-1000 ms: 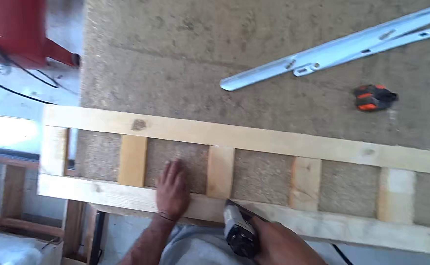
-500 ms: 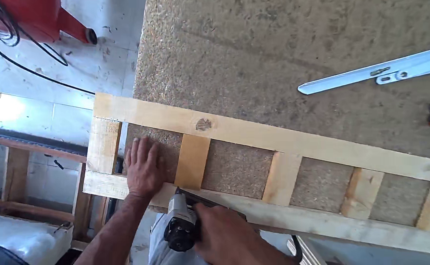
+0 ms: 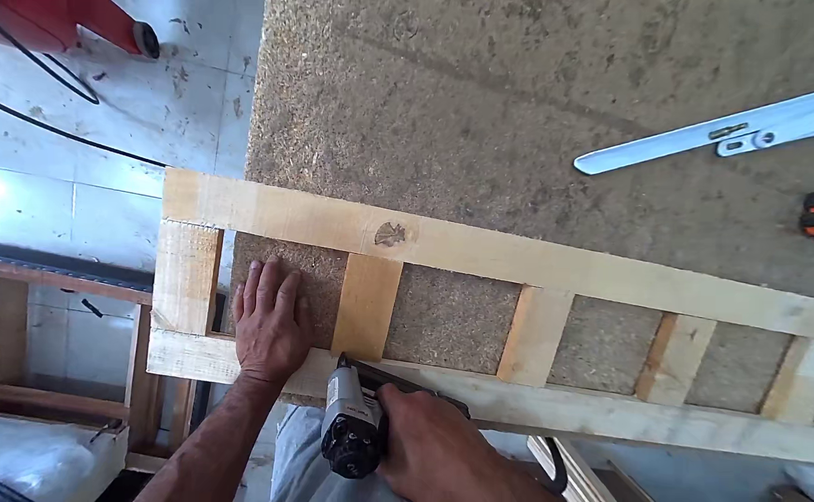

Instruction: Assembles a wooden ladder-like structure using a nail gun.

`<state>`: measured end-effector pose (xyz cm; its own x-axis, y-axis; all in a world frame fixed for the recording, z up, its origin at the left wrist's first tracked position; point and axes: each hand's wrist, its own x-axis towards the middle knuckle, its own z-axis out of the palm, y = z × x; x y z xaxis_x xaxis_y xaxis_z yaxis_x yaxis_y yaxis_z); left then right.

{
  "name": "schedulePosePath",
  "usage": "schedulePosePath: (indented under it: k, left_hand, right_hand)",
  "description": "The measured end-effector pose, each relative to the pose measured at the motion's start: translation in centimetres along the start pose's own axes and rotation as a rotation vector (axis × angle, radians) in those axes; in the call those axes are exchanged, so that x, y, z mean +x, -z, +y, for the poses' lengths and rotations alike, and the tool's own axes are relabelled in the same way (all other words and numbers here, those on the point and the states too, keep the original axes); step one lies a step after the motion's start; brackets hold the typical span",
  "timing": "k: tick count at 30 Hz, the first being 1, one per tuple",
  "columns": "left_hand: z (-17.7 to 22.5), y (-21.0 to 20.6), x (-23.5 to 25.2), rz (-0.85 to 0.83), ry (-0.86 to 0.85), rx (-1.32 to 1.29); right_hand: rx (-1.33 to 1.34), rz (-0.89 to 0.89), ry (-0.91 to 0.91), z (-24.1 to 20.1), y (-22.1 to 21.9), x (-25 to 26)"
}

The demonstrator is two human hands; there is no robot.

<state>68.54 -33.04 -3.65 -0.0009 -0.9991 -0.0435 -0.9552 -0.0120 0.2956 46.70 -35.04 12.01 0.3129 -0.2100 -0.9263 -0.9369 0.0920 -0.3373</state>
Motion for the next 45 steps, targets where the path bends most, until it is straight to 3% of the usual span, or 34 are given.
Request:
schedulePosePath:
  k: [22, 27, 30, 34, 36, 45]
  left_hand:
    - [0.0, 0.0, 0.2, -0.008, 0.033, -0.002]
    - [0.1, 0.2, 0.0, 0.001, 0.033, -0.009]
    - [-0.1, 0.0, 0.3, 0.026, 0.014, 0.004]
    - [0.4, 0.6, 0.4, -0.001, 0.037, -0.003]
    - [0.6, 0.8, 0.7, -0.003, 0.044, -0.012]
    - [0.3, 0.6, 1.2, 0.034, 0.004, -0.013]
  right_hand:
    - [0.008, 0.051, -0.047, 4.6, -1.3, -1.8]
    - [0.017, -0.023, -0.105, 4.5, -1.0, -2.3]
    - [0.073, -0.02, -0.124, 3.4, 1.7, -3.3]
    - [0.111, 0.23, -0.03, 1.6, 7.6, -2.5]
    - [0.106, 0.264, -0.038, 0.7, 9.9, -0.9]
    - [0.073, 0.211, -0.017, -0.2, 11.5, 2.9]
